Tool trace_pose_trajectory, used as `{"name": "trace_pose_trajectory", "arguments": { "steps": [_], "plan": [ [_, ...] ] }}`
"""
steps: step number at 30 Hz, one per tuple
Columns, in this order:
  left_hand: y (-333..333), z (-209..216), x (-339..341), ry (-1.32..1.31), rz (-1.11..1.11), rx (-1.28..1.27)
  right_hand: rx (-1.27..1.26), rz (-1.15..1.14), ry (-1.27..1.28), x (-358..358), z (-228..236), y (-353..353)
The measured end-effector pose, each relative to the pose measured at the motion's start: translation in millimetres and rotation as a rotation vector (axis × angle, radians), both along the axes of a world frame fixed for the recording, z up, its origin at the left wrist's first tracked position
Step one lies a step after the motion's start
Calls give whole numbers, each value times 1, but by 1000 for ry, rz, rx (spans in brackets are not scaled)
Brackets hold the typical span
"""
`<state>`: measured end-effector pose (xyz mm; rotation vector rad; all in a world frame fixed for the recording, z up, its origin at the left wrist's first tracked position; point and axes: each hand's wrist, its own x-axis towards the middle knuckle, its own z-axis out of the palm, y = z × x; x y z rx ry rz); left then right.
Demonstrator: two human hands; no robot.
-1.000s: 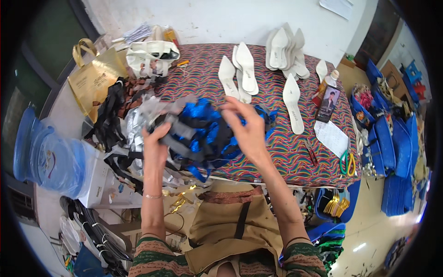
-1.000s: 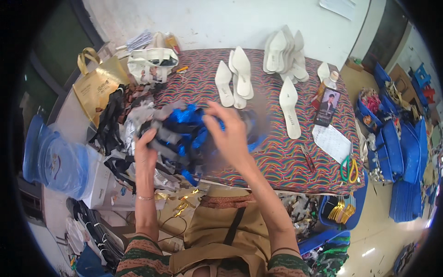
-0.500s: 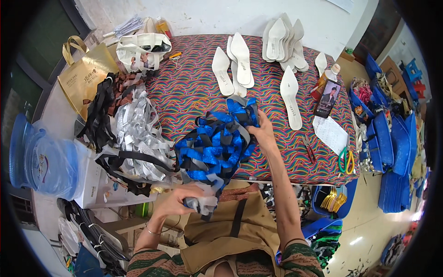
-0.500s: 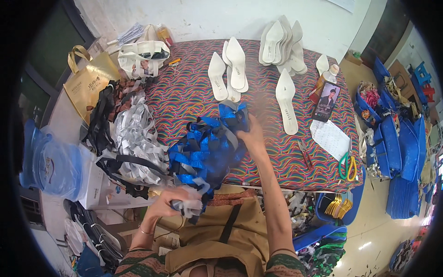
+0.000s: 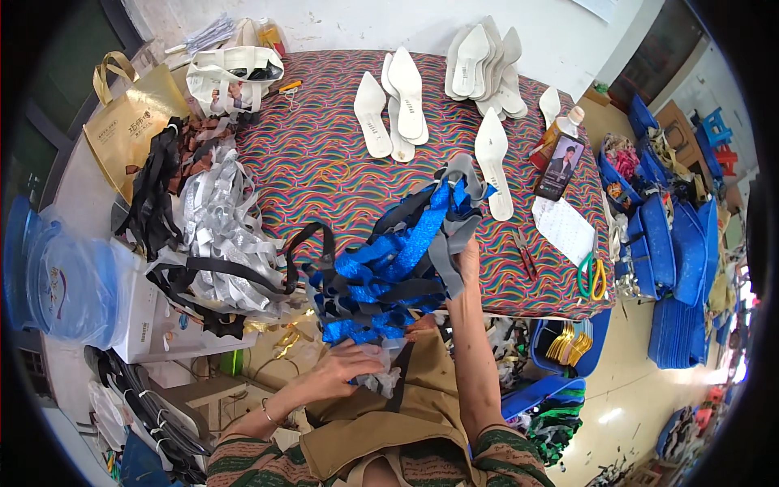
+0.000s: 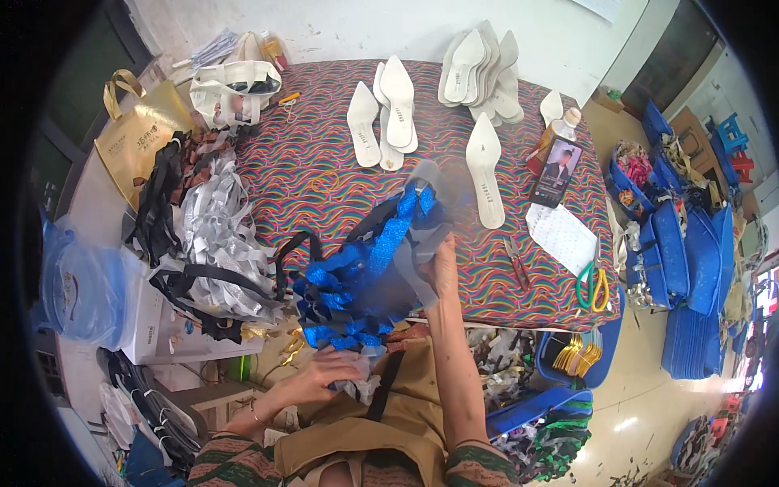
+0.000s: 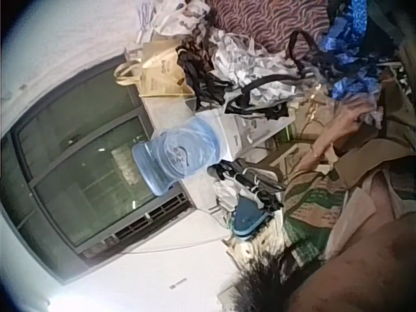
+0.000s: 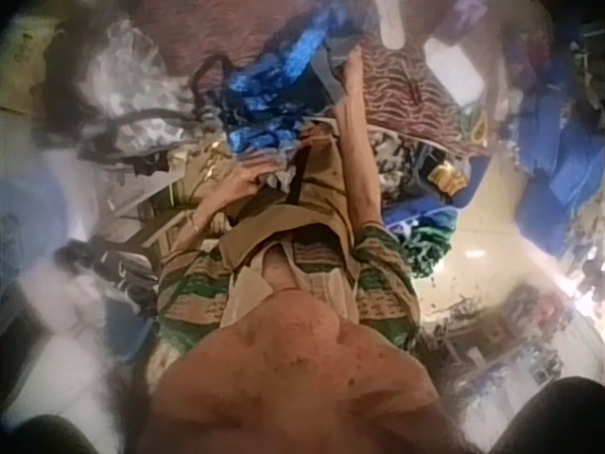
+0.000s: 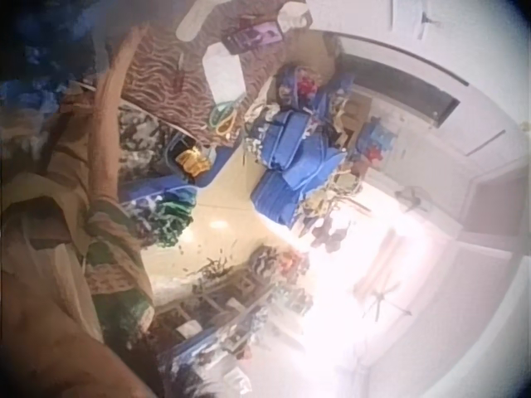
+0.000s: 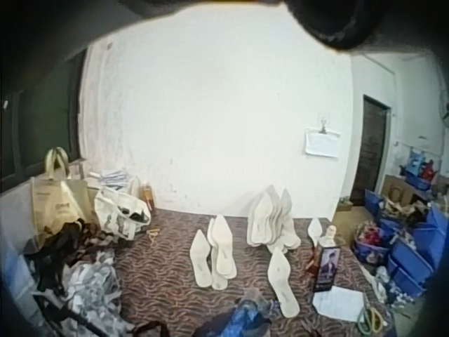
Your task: The person sits on the floor at a cluttered work table and assembles white slipper soles by hand. They pick up blue and black fabric straps, cut them to size using scissors, and wrap them around the edges of the slipper soles. The process involves handling multiple straps and soles sequentially, with a mobile phone playing a video visible on the table.
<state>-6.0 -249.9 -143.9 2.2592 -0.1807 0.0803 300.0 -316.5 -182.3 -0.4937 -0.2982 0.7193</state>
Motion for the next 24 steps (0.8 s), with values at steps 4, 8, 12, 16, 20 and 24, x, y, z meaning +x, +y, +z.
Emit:
{"name": "trace_pose_trajectory", "arguments": {
  "steps": [4, 8, 12, 16, 20, 24],
  "plan": [
    [-18, -10, 0, 62, -55, -25, -42, -45, 25, -1, 4, -4],
    [-30, -17, 1, 142, -85, -40, -52, -164, -223, -19, 54, -7],
    [-40, -18, 1, 120, -137, -40, -122, -112, -259, -17, 46, -10],
    [-2, 65, 6, 197, -90, -162, -78, -81, -240, -18, 38, -21],
    [38, 116, 26, -31, 419, -519, -101, -93, -203, -30, 48, -18],
    [47, 124, 98, -358, 517, -430, -76, -96, -179, -46, 56, -8]
  ]
}}
